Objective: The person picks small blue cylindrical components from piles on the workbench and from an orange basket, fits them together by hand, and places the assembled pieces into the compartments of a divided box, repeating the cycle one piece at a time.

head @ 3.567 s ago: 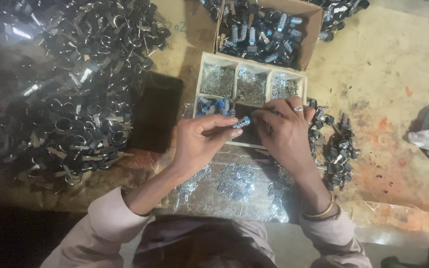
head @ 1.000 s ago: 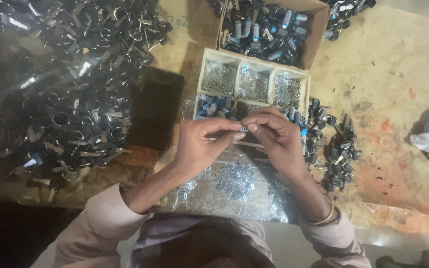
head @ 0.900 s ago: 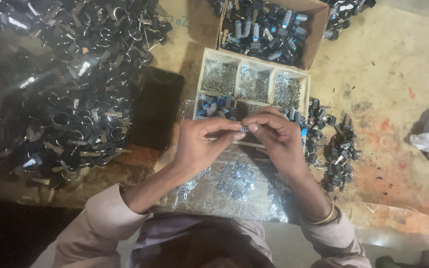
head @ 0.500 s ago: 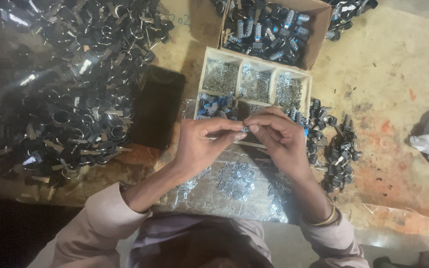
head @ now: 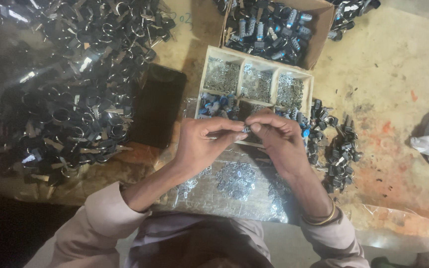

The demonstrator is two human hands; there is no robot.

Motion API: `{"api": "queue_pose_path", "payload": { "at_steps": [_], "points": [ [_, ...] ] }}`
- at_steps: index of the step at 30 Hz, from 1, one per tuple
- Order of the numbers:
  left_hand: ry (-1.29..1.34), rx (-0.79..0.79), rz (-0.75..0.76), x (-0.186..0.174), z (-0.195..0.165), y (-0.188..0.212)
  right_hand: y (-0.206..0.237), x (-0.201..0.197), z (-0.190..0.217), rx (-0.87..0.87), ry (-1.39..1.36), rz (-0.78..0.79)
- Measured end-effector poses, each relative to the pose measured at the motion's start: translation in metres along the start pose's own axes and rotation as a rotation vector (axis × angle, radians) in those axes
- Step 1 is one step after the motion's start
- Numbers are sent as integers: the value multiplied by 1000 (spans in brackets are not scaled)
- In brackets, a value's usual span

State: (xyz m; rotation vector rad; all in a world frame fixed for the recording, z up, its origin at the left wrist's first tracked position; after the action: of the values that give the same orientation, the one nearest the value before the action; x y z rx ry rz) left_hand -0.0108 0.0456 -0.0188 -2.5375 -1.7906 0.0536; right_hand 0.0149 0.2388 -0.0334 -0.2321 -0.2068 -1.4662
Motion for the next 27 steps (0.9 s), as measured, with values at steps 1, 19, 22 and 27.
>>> {"api": "queue_pose_path", "payload": {
  "at_steps": [1,19,22,27],
  "points": [
    [10,-2,1,0,0,0,0,0,-1,8,-19,3],
    [-19,-15,-7,-1,0,-3,-4,15,12,-75,141,40],
    [-36,0,-21,-1,0,-3,-5,20,34,-247,545,114],
    [-27,-18,-15,-1,0,-1,-2,33,52,-448,971,150]
  ]
}}
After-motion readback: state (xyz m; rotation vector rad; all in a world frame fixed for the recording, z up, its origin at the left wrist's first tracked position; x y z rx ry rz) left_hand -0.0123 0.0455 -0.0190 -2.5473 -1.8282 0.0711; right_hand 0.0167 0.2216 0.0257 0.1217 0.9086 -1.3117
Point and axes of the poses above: each hand's wrist, its own y-axis away from the middle knuckle, its own x-axis out of the palm, z = x × y, the point moved 5 cm from there along -y, towards the middle knuckle, and after that the axes turned 8 degrees about -x, right-handed, at the moved point
